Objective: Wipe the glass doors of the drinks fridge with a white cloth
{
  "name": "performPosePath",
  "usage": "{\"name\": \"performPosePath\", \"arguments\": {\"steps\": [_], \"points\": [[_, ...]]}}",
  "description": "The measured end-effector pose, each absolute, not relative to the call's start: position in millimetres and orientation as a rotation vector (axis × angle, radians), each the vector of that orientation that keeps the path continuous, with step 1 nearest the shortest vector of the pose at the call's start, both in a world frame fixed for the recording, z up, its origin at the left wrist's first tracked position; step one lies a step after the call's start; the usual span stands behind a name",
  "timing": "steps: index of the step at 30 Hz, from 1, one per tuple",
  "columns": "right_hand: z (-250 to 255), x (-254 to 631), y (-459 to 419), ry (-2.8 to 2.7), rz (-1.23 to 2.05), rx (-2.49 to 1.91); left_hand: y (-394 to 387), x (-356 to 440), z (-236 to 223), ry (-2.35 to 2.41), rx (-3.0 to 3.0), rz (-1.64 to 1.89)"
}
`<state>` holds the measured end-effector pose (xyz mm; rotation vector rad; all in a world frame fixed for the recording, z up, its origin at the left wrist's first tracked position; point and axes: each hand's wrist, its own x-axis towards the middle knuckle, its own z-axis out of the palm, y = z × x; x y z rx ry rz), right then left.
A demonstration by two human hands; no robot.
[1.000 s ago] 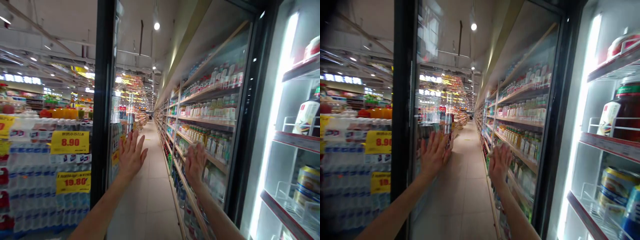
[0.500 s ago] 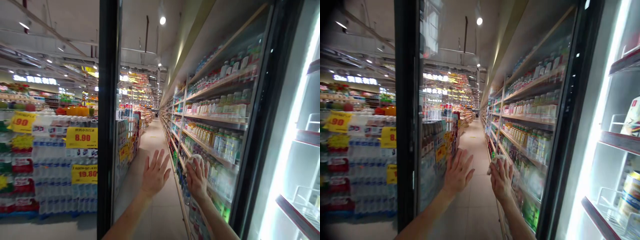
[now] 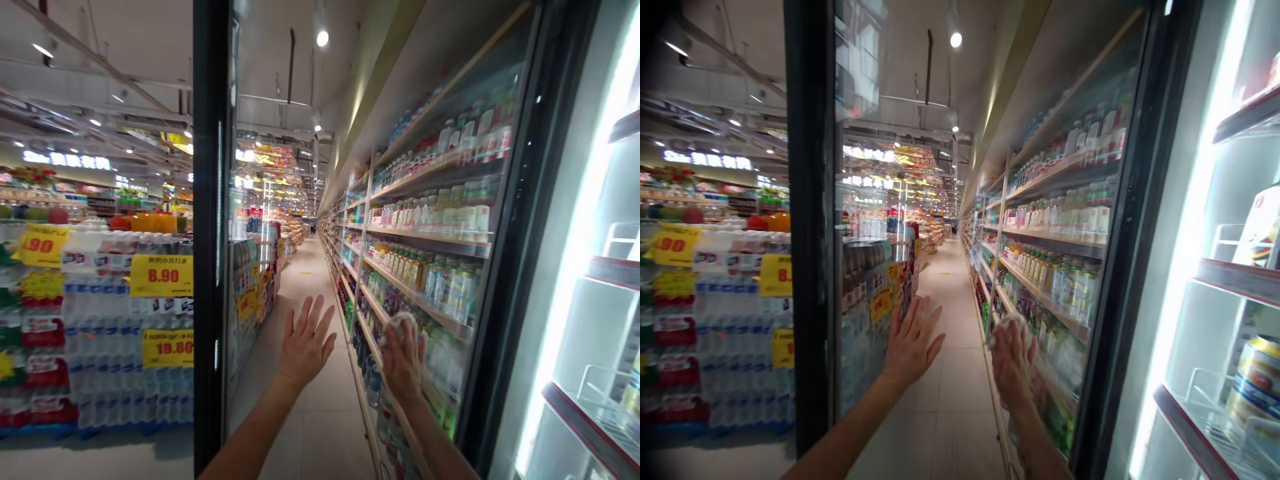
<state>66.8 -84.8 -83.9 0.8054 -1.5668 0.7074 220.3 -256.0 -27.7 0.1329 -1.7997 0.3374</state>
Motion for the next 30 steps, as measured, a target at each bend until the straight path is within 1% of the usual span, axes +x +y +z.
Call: {"name": "performPosePath", "arguments": {"steps": [2,4,6,8,10,11,14,16,18,21,22,23,27,28,30], "points": [[-68,47,-70,-1.560,0.939,0.472,-257,219,-28,-1.801,0.141,0.344],[-58,38,-64,-1.540,1.075,0.288,-258,218,-28,-1.796,0.138,0.349],[-58,40,-67,-1.573,0.997,0.436,-259,217,-28,-1.794,0.135,0.337],[-61,44,-70,-1.594,0.780,0.741,-260,216,-28,-1.788,0.131,0.325],[-58,37,-64,-1.589,0.666,0.847,-260,216,-27,-1.785,0.128,0.327],[-54,31,-58,-1.596,0.698,0.783,-261,216,-27,-1.784,0.126,0.331],[-34,12,-43,-1.609,0.968,0.372,-260,216,-27,-1.789,0.129,0.324],[-29,17,-50,-1.597,1.028,0.286,-260,216,-27,-1.786,0.136,0.317],[-35,38,-69,-1.593,0.901,0.500,-259,216,-27,-1.786,0.133,0.324],[-52,61,-91,-1.542,0.562,1.027,-260,217,-27,-1.781,0.128,0.323],[-54,59,-89,-1.530,0.524,1.067,-260,217,-27,-1.783,0.126,0.321],[-52,52,-83,-1.541,0.559,0.995,-261,217,-27,-1.785,0.126,0.318],[-28,3,-42,-1.584,0.994,0.263,-262,215,-29,-1.794,0.131,0.329],[-24,-1,-38,-1.581,1.044,0.188,-263,214,-29,-1.793,0.130,0.332],[-25,7,-47,-1.589,1.010,0.265,-263,214,-29,-1.782,0.124,0.336]]}}
